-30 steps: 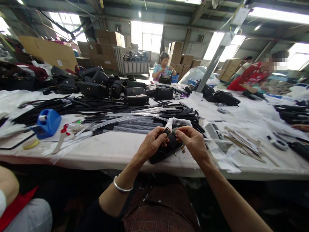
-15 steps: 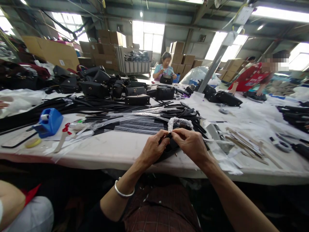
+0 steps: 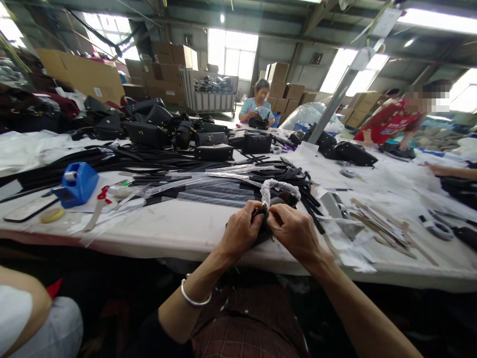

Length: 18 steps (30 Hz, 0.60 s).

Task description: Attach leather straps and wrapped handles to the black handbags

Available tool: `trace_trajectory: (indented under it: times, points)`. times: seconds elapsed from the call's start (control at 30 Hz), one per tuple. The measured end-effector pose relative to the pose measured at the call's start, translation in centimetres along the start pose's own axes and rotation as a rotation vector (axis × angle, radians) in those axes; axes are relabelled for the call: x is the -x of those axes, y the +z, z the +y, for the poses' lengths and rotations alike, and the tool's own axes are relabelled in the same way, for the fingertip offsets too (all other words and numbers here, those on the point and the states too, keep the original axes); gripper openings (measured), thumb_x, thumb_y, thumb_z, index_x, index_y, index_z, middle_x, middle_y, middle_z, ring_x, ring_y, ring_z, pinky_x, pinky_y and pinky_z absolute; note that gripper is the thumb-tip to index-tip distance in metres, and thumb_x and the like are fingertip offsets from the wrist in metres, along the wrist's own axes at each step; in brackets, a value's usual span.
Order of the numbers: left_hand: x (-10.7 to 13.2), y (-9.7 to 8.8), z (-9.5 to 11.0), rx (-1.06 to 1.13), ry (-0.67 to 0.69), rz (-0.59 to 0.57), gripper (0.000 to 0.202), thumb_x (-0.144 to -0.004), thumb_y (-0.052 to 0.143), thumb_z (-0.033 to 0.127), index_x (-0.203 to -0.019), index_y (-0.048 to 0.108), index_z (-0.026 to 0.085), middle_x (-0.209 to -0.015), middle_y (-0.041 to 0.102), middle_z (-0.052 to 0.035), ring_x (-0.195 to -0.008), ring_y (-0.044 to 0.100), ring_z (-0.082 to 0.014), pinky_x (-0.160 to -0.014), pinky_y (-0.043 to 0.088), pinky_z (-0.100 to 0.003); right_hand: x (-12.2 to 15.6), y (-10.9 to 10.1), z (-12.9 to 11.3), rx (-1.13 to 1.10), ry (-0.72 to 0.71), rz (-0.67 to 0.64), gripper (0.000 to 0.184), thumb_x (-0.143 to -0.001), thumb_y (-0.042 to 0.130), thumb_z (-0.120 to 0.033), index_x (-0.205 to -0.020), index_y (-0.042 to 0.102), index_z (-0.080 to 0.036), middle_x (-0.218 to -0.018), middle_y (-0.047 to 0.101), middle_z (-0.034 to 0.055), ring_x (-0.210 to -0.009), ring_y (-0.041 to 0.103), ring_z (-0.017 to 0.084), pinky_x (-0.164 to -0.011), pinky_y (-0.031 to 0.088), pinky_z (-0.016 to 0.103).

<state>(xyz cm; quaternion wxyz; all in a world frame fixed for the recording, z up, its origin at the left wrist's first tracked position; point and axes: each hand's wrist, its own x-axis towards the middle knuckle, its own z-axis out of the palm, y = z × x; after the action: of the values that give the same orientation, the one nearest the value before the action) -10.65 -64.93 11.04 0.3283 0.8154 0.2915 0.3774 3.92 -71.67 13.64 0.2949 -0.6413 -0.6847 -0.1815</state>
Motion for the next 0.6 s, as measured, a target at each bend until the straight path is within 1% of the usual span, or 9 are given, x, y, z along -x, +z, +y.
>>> trace_trajectory:
  times: [0.1, 0.13, 0.2, 0.23, 0.3, 0.37, 0.43, 0.5, 0.6]
  points:
    - [0.3, 0.9, 0.0, -0.077, 0.027, 0.044, 0.016, -0.094, 0.047, 0.023, -0.11, 0.052, 0.021, -0.098, 0.07, -0.0043, -0.089, 0.067, -0.0204, -0.078, 0.048, -0.029, 0.5, 0.4, -0.3, -0.012, -0.039, 0.034, 0.021, -0.088, 0.049, -0.016, -0.072, 0.063, -0.017, -0.068, 0.064, 0.0023, -0.061, 0.059, 0.013, -0.061, 0.036, 0.026]
    - [0.4, 1.2, -0.1, -0.109, 0.053, 0.045, 0.017, -0.095, 0.046, 0.023, -0.111, 0.052, 0.02, -0.098, 0.07, -0.0049, -0.087, 0.067, -0.0203, -0.076, 0.048, -0.029, 0.6, 0.5, -0.3, -0.03, -0.026, 0.036, 0.02, -0.087, 0.05, -0.016, -0.073, 0.064, -0.017, -0.069, 0.064, 0.0024, -0.063, 0.06, 0.014, -0.062, 0.037, 0.026]
    - [0.6, 1.6, -0.5, -0.185, 0.126, 0.037, 0.019, -0.096, 0.044, 0.025, -0.114, 0.051, 0.019, -0.097, 0.07, -0.0058, -0.086, 0.066, -0.0204, -0.077, 0.048, -0.031, 0.6, 0.7, -0.2, -0.084, 0.047, 0.027, 0.016, -0.086, 0.052, -0.017, -0.076, 0.064, -0.018, -0.071, 0.066, 0.0016, -0.065, 0.061, 0.014, -0.064, 0.038, 0.025]
    - [0.8, 1.6, -0.8, -0.228, 0.169, 0.033, 0.021, -0.096, 0.044, 0.025, -0.116, 0.05, 0.019, -0.099, 0.07, -0.0062, -0.087, 0.066, -0.0209, -0.08, 0.048, -0.032, 0.5, 0.8, 0.0, -0.114, 0.098, 0.021, 0.014, -0.085, 0.054, -0.018, -0.076, 0.064, -0.018, -0.071, 0.066, 0.0007, -0.064, 0.06, 0.013, -0.063, 0.039, 0.024]
    - [1.1, 1.5, -1.4, -0.316, 0.238, 0.035, 0.024, -0.096, 0.046, 0.024, -0.118, 0.05, 0.018, -0.102, 0.069, -0.0067, -0.093, 0.065, -0.0218, -0.091, 0.045, -0.038, 0.3, 0.9, 0.2, -0.166, 0.188, 0.015, 0.011, -0.083, 0.056, -0.019, -0.075, 0.064, -0.019, -0.068, 0.065, -0.0013, -0.06, 0.059, 0.011, -0.061, 0.039, 0.023]
    - [1.4, 1.2, -1.9, -0.393, 0.257, 0.033, 0.02, -0.096, 0.044, 0.023, -0.113, 0.053, 0.018, -0.099, 0.069, -0.0061, -0.093, 0.064, -0.0217, -0.1, 0.039, -0.042, 0.1, 1.1, 0.4, -0.172, 0.202, 0.011, 0.011, -0.083, 0.057, -0.019, -0.074, 0.063, -0.019, -0.066, 0.064, -0.0021, -0.058, 0.058, 0.011, -0.06, 0.038, 0.023]
    - [1.5, 1.0, -2.2, -0.46, 0.235, 0.007, 0.018, -0.098, 0.039, 0.022, -0.101, 0.056, 0.018, -0.09, 0.069, -0.0047, -0.086, 0.063, -0.0207, -0.097, 0.039, -0.042, -0.2, 1.3, 0.4, -0.121, 0.113, -0.003, 0.013, -0.084, 0.055, -0.019, -0.073, 0.062, -0.019, -0.066, 0.063, -0.0009, -0.059, 0.057, 0.011, -0.06, 0.036, 0.024]
    - [1.5, 0.8, -2.1, -0.524, 0.211, -0.035, 0.022, -0.098, 0.036, 0.021, -0.092, 0.057, 0.019, -0.081, 0.068, -0.004, -0.079, 0.063, -0.0209, -0.087, 0.042, -0.04, -0.5, 1.5, 0.4, -0.031, -0.03, -0.024, 0.017, -0.085, 0.053, -0.018, -0.07, 0.06, -0.018, -0.066, 0.062, 0.0007, -0.059, 0.056, 0.012, -0.059, 0.033, 0.026]
    - [1.2, 0.9, -1.9, -0.557, 0.184, -0.08, 0.02, -0.097, 0.038, 0.019, -0.089, 0.057, 0.019, -0.081, 0.068, -0.0045, -0.079, 0.063, -0.0219, -0.082, 0.042, -0.039, -0.8, 1.4, 0.6, 0.076, -0.195, -0.057, 0.022, -0.087, 0.049, -0.016, -0.067, 0.058, -0.017, -0.063, 0.059, 0.0013, -0.057, 0.051, 0.012, -0.057, 0.029, 0.028]
